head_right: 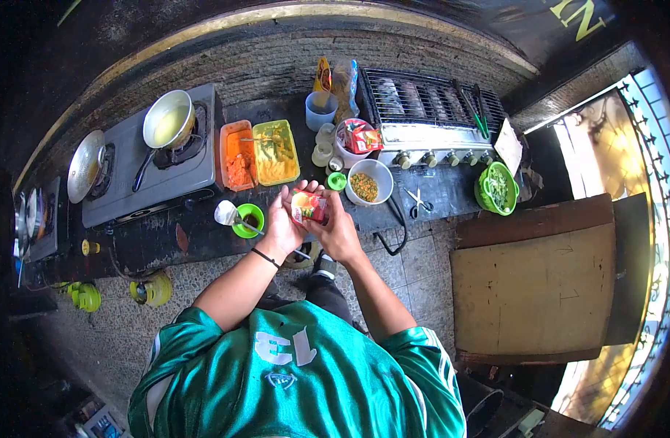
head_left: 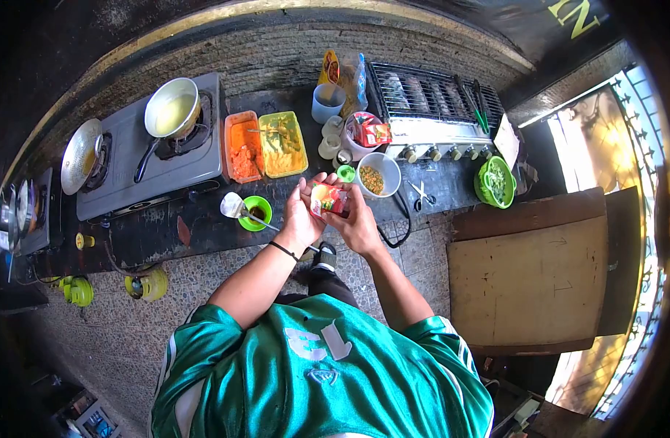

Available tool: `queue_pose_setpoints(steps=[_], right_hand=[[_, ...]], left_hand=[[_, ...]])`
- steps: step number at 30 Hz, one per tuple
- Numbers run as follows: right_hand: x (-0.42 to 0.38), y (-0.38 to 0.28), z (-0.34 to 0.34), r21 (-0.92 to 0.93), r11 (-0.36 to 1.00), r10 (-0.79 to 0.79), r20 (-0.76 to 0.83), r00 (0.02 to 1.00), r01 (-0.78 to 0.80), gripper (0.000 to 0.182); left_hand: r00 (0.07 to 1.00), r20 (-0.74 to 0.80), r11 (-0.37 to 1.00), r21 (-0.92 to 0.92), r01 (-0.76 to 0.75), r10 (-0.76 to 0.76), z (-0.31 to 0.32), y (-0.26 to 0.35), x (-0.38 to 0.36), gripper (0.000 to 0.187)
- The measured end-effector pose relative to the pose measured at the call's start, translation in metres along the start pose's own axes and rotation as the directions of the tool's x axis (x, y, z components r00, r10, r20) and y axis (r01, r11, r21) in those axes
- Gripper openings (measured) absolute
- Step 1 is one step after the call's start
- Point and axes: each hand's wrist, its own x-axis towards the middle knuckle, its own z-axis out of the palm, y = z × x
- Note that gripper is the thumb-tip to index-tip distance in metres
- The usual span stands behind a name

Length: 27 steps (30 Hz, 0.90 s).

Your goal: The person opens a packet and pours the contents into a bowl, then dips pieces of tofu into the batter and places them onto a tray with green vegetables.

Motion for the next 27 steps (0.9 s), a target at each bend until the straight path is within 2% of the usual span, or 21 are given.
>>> queue_pose_setpoints(steps=[3,5,7,9,14,17,19,20,23,27], right_hand=[[-0.005,-0.014,-0.005,-0.106,0.994,0.019,0.004,1.0,-0.018,0.062],[-0.004,-0.005,-0.006,-0.063,0.998,-0.005,0.006,1.0,0.006,0.065],[-0.004,-0.011,-0.007,-0.019,0.999,-0.031,0.008,0.999,0.031,0.068],[-0.005,-0.02,-0.01,-0.159,0.987,-0.027,0.053,0.998,0.035,0.066],[-0.006,-0.025,-0.018,-0.122,0.991,-0.034,0.098,0.995,0.046,0.069],[-0.005,-0.026,-0.021,-0.134,0.989,-0.06,0.07,0.996,0.069,0.06],[-0.007,-0.028,-0.023,-0.297,0.951,-0.039,0.144,0.989,0.081,0.047],[-0.01,-0.03,-0.02,-0.224,0.972,-0.05,0.099,0.994,0.071,0.036],[-0.009,-0.04,-0.025,-0.245,0.969,0.039,0.119,0.992,-0.009,0.033],[-0.005,-0.035,-0.026,-0.361,0.933,0.037,0.152,0.988,0.02,0.028]], left_hand=[[1.0,0.022,0.999,-0.035,0.014,-0.013,-0.001,-0.002,0.001,0.049],[0.997,0.077,0.997,-0.073,0.02,-0.014,0.0,-0.003,0.0,0.049],[0.998,0.052,0.999,-0.04,0.027,-0.025,0.002,-0.002,-0.003,0.049],[0.999,0.021,0.999,-0.006,0.045,-0.045,0.002,-0.003,-0.006,0.048],[0.992,0.046,0.994,0.001,0.114,-0.113,-0.001,-0.004,-0.008,0.05],[0.99,0.05,0.991,0.004,0.132,-0.132,0.0,-0.003,-0.007,0.051],[0.991,0.021,0.991,0.015,0.132,-0.132,0.003,-0.005,-0.009,0.051],[0.991,0.05,0.992,0.024,0.122,-0.123,0.004,-0.006,-0.01,0.051],[0.99,0.085,0.994,0.032,0.107,-0.109,0.008,-0.006,-0.01,0.05],[0.989,0.106,0.994,-0.003,0.105,-0.104,0.003,-0.008,-0.009,0.049]])
